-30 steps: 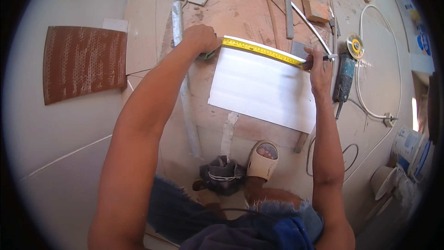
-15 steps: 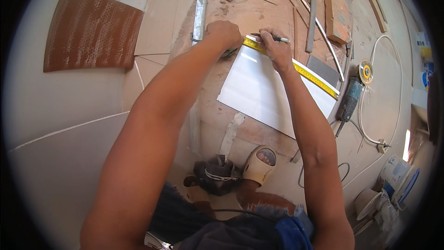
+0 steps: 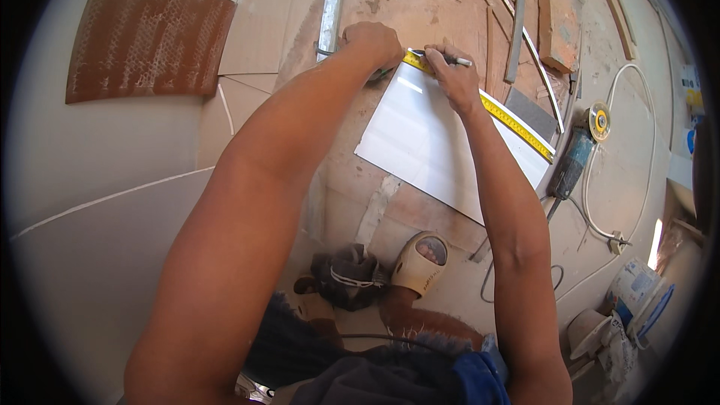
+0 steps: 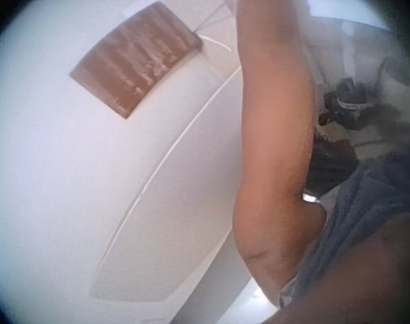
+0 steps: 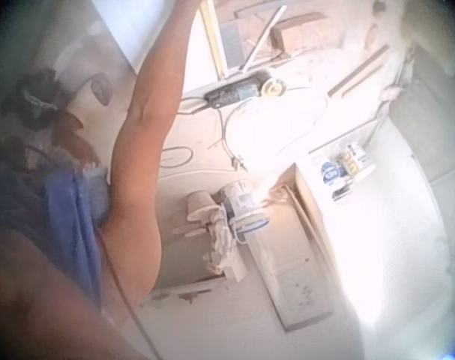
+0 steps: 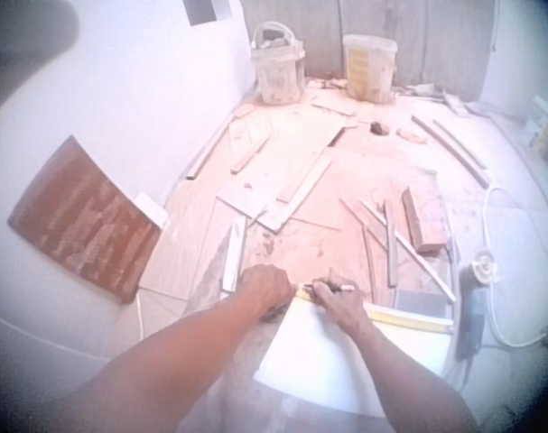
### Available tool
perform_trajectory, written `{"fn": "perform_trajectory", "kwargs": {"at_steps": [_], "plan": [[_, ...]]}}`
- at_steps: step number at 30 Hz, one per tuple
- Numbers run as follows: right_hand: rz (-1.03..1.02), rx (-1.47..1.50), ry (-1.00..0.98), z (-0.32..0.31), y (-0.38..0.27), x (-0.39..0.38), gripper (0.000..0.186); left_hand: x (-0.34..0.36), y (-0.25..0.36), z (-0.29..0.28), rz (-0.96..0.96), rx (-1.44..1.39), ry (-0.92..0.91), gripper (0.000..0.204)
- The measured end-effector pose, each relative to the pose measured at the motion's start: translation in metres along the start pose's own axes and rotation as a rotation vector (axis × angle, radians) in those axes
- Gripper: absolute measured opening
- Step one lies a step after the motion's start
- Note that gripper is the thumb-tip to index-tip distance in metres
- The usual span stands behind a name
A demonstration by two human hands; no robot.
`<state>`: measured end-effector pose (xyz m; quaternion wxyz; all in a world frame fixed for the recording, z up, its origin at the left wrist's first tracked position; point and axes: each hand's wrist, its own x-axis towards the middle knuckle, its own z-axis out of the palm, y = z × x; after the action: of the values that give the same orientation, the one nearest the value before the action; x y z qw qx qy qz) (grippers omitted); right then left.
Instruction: The person measures and marks a white tile with a tape measure and marker, then uses a handheld power tool to cut along the marked lines. After cutting, the person carries the tile to a tiled wall area and fits it into place.
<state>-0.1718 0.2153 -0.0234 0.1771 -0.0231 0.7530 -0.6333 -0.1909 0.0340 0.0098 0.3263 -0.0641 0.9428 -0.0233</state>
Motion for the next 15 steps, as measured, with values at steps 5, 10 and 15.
{"fn": "perform_trajectory", "kwargs": {"at_steps": [5, 10, 15], "plan": [[0.040, -0.080, -0.028, -0.005, 0.010, 0.007, 0.034, 0.001, 0.005, -0.005, 0.001, -0.003, -0.035, 0.051], [-0.007, -0.103, 0.007, 0.000, 0.007, 0.004, 0.036, 0.000, 0.004, -0.006, 0.003, 0.007, -0.053, 0.051], [-0.008, -0.113, -0.001, -0.001, 0.014, 0.009, 0.035, 0.003, 0.004, -0.004, 0.009, 0.011, -0.048, 0.051]]}}
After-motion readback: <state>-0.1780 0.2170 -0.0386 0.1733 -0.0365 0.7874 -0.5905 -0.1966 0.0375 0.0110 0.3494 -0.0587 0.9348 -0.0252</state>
